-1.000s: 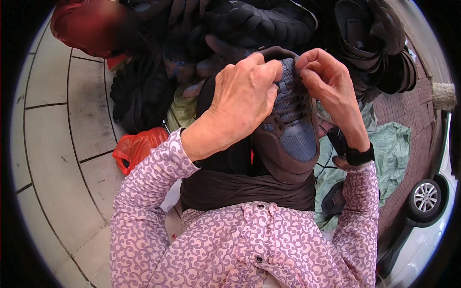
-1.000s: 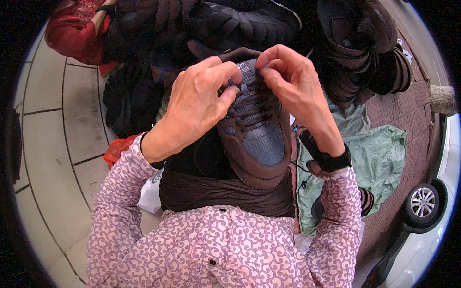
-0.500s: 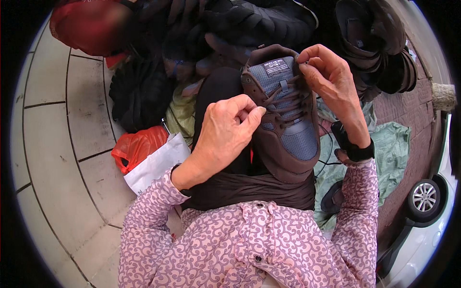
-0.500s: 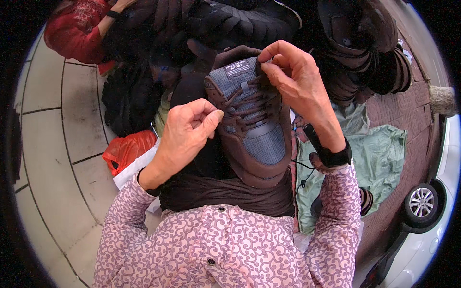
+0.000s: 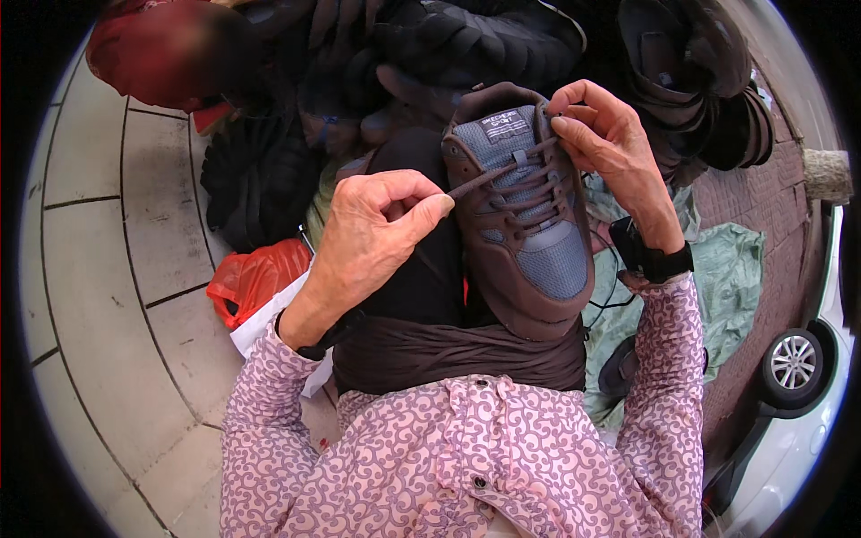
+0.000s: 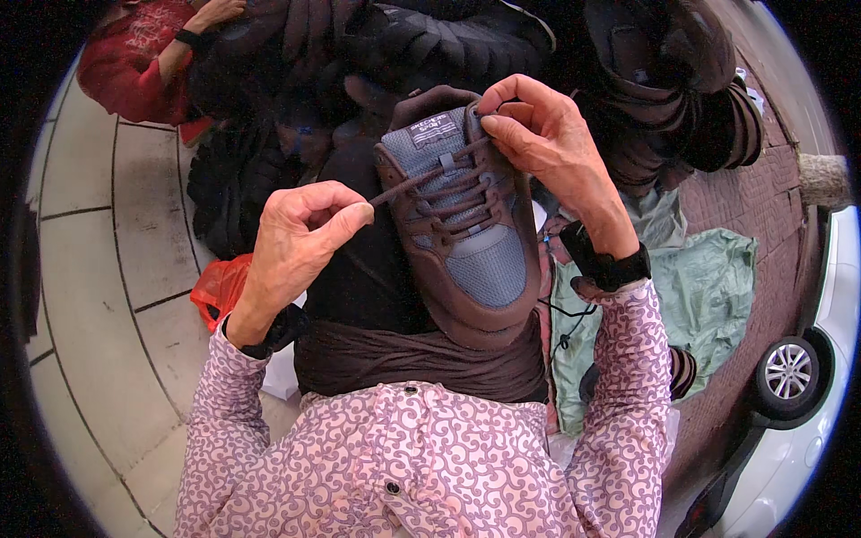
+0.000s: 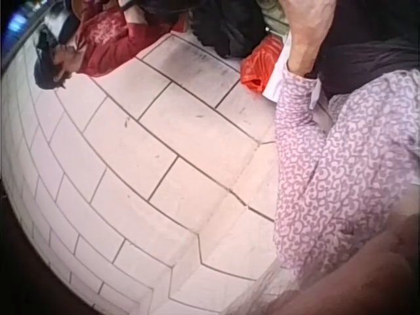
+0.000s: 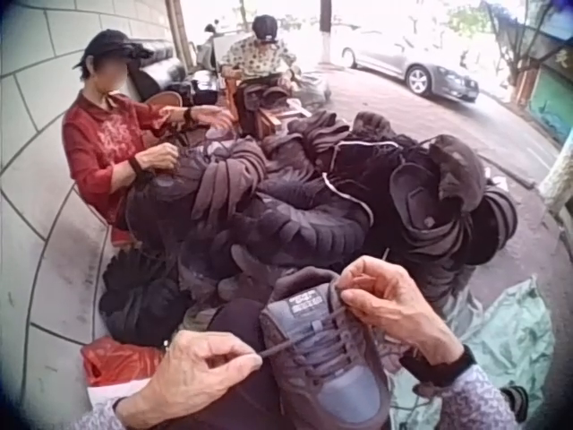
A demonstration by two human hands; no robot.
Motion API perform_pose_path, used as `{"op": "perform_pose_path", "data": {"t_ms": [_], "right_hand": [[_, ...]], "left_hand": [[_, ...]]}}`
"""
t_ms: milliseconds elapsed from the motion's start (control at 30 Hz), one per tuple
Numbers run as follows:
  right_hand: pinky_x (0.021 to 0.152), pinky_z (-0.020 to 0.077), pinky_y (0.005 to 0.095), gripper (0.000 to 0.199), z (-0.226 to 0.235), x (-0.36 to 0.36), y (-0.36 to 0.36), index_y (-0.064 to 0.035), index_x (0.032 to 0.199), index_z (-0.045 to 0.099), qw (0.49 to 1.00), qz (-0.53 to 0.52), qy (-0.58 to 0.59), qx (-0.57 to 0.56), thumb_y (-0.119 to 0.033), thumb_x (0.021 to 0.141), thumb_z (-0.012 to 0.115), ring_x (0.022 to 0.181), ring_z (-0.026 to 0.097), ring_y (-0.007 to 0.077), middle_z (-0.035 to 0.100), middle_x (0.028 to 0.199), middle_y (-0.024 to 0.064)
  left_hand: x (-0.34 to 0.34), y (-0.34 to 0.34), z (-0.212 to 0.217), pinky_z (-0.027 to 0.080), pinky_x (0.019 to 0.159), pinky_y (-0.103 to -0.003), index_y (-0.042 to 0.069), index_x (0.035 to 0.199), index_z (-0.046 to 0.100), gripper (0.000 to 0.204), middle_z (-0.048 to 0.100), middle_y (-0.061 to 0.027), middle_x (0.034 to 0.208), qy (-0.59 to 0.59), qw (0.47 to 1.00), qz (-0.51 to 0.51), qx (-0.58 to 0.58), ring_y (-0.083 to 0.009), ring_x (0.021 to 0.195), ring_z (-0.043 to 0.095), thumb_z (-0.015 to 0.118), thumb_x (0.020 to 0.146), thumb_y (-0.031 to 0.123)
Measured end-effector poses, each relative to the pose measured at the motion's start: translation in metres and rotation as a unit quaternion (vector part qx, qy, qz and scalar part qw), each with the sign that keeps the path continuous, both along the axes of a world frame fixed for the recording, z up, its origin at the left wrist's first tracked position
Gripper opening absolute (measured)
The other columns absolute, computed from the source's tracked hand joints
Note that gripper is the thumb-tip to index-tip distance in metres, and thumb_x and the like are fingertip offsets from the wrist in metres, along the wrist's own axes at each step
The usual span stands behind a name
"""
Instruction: Lacing a series of shoes as part of a manufacturing or assembly process.
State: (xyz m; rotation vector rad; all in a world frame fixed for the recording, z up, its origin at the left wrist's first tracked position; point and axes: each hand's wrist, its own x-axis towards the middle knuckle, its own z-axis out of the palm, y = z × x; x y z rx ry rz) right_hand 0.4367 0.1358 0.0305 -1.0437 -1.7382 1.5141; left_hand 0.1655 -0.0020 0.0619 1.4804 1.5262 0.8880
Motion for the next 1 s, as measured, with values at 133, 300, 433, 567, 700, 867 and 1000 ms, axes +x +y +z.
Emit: {"op": "perform_pose_path", "data": {"t_ms": [133,300,433,567,700,867,1000], "right_hand": [[0.060,0.0417,0.0169,0.019,0.002,0.006,0.007,-0.0122,0.112,0.073,0.999,0.039,-0.002,-0.025,-0.029,0.102,0.074,0.070,0.055,0.0015,0.066,0.083,-0.0056],[0.057,0.0391,0.0176,0.023,0.004,0.014,0.009,-0.0098,0.108,0.074,0.995,0.092,0.025,-0.025,-0.029,0.097,0.080,0.067,0.052,0.0014,0.065,0.083,-0.0061],[0.058,0.0417,0.0194,0.022,0.001,0.016,0.011,-0.0086,0.103,0.075,0.991,0.130,0.028,0.014,-0.027,0.095,0.083,0.068,0.054,0.0022,0.066,0.081,-0.0057],[0.058,0.0442,0.0213,0.020,0.002,0.017,0.011,-0.0054,0.099,0.077,0.991,0.116,-0.024,0.060,-0.025,0.096,0.081,0.068,0.057,0.0039,0.066,0.078,-0.0031],[0.057,0.0472,0.0228,0.019,0.012,0.024,0.013,-0.0020,0.099,0.079,0.985,0.129,-0.094,0.071,-0.021,0.097,0.079,0.064,0.059,0.0065,0.065,0.074,-0.0009],[0.053,0.0477,0.0289,0.015,0.008,0.043,0.018,0.0019,0.102,0.079,0.981,0.102,-0.157,0.055,-0.012,0.097,0.075,0.059,0.061,0.0120,0.066,0.072,0.0042],[0.053,0.0477,0.0285,0.015,-0.024,0.063,0.032,0.0034,0.101,0.078,0.881,0.097,-0.217,0.408,-0.010,0.098,0.072,0.057,0.061,0.0133,0.068,0.074,0.0055]], "left_hand": [[-0.013,-0.002,0.004,0.039,0.059,-0.023,0.001,0.089,0.077,0.010,0.065,-0.0009,0.083,0.089,0.994,-0.043,0.050,-0.0048,0.067,0.054,0.076,0.094,0.010],[-0.031,-0.006,0.008,0.043,0.062,-0.024,0.000,0.090,0.073,0.019,0.065,-0.0021,0.085,-0.052,0.998,-0.033,-0.002,-0.0066,0.072,0.059,0.068,0.101,0.014],[-0.037,-0.011,0.019,0.047,0.069,-0.021,-0.001,0.095,0.072,0.034,0.068,-0.0036,0.083,-0.180,0.975,-0.034,-0.126,-0.0079,0.076,0.065,0.061,0.109,0.028],[-0.037,-0.019,0.033,0.049,0.074,-0.023,0.001,0.094,0.067,0.032,0.070,-0.0051,0.086,-0.293,0.945,-0.006,-0.144,-0.0098,0.077,0.064,0.062,0.109,0.028],[-0.044,-0.035,0.031,0.050,0.076,-0.026,0.003,0.095,0.061,0.026,0.071,-0.0100,0.102,-0.555,0.816,0.146,-0.066,-0.0096,0.082,0.063,0.060,0.110,0.025],[-0.094,-0.054,0.026,0.055,0.084,-0.029,0.002,0.092,0.056,0.023,0.057,-0.0068,0.109,-0.752,0.632,0.183,-0.048,-0.0128,0.098,0.066,0.056,0.112,0.014],[-0.114,-0.065,0.026,0.057,0.085,-0.029,-0.002,0.098,0.062,0.021,0.057,-0.0059,0.110,-0.715,0.680,0.159,-0.014,-0.0135,0.105,0.066,0.058,0.110,0.014]]}}
